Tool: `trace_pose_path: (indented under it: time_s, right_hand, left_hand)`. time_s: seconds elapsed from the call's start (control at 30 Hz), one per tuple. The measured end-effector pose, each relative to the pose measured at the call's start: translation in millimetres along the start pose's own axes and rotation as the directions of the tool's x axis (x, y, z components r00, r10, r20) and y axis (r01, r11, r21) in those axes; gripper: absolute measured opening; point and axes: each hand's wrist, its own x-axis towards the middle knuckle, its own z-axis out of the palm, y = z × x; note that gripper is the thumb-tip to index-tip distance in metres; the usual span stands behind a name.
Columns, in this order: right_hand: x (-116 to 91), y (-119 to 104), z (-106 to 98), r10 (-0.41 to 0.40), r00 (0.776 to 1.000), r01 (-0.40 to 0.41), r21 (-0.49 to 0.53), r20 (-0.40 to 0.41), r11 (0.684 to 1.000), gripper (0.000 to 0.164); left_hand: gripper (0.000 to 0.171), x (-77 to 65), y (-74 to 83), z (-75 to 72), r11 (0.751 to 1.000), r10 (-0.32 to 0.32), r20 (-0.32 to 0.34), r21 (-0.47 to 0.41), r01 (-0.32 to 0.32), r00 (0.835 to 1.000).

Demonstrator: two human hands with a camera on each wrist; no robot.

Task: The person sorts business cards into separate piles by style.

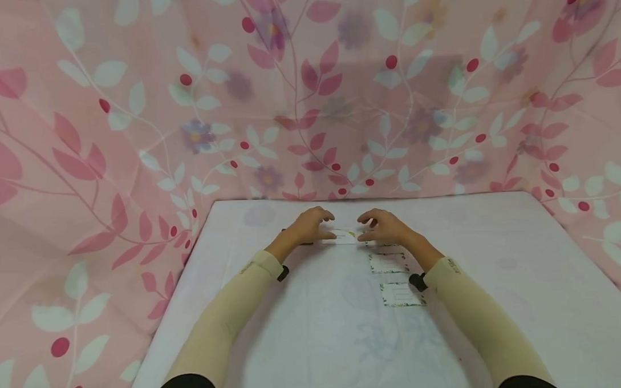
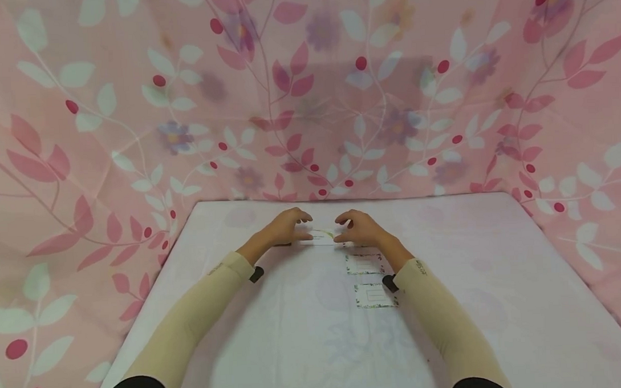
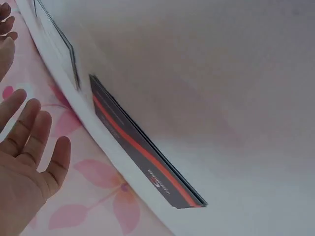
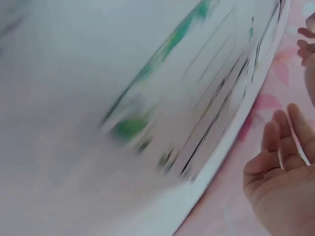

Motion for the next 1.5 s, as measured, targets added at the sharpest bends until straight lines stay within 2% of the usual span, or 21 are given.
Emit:
trace_pose_path:
  time_s: [0.17,0.27,0.4,0.57,0.73,0.97,1.17,1.33,1.5]
  right_hand:
    - [-23.3,12.3,-19.9,0.007,0.999,0.000,0.133,-0.047,0.991,0.057]
    - [-36.0,23.1,-26.8,0.031,0.998,-0.021,0.189,-0.052,0.982,0.056]
    - [-45.2,38.7,-29.8,0.059,0.996,-0.047,0.190,-0.061,0.981,0.054]
    - [-46.6,47.4,-30.9,0.100,0.993,-0.091,0.132,-0.067,0.987,0.050]
    - [-40.8,54.3,-30.4,0.116,0.991,-0.112,0.069,-0.066,0.991,0.053]
    - [-34.9,64.0,-27.8,0.185,0.983,-0.186,0.108,0.013,0.977,0.055]
    - [-34.3,64.3,-29.2,0.199,0.980,-0.200,0.087,0.021,0.976,0.055]
    - [-32.5,64.1,-28.0,0.164,0.986,-0.164,0.035,0.021,0.986,0.055]
    - [-30.6,64.2,-24.9,0.167,0.986,-0.167,0.026,0.019,0.986,0.053]
  left_hand:
    - [0.051,-1.3,11.0,0.0,0.988,0.122,-0.026,-0.091,-0.124,0.992]
    - [0.051,-0.2,19.2,3.6,0.985,0.144,-0.021,-0.094,-0.146,0.989]
    - [0.051,3.4,32.0,10.8,0.987,0.150,-0.020,-0.054,-0.151,0.988]
    - [0.052,14.5,43.4,21.1,0.994,0.107,-0.003,-0.037,-0.107,0.994]
    - [0.053,33.8,52.3,28.7,0.999,0.043,0.030,0.026,-0.043,0.999]
    - [0.053,54.7,55.8,47.0,0.997,-0.051,0.074,0.064,0.046,0.996]
    - [0.054,60.6,63.9,48.4,0.989,-0.088,0.101,0.126,0.075,0.991]
    - [0.054,61.9,70.9,45.5,0.977,-0.103,0.120,0.197,0.078,0.987]
    - [0.053,63.5,73.0,45.7,0.980,-0.116,0.144,0.179,0.090,0.983]
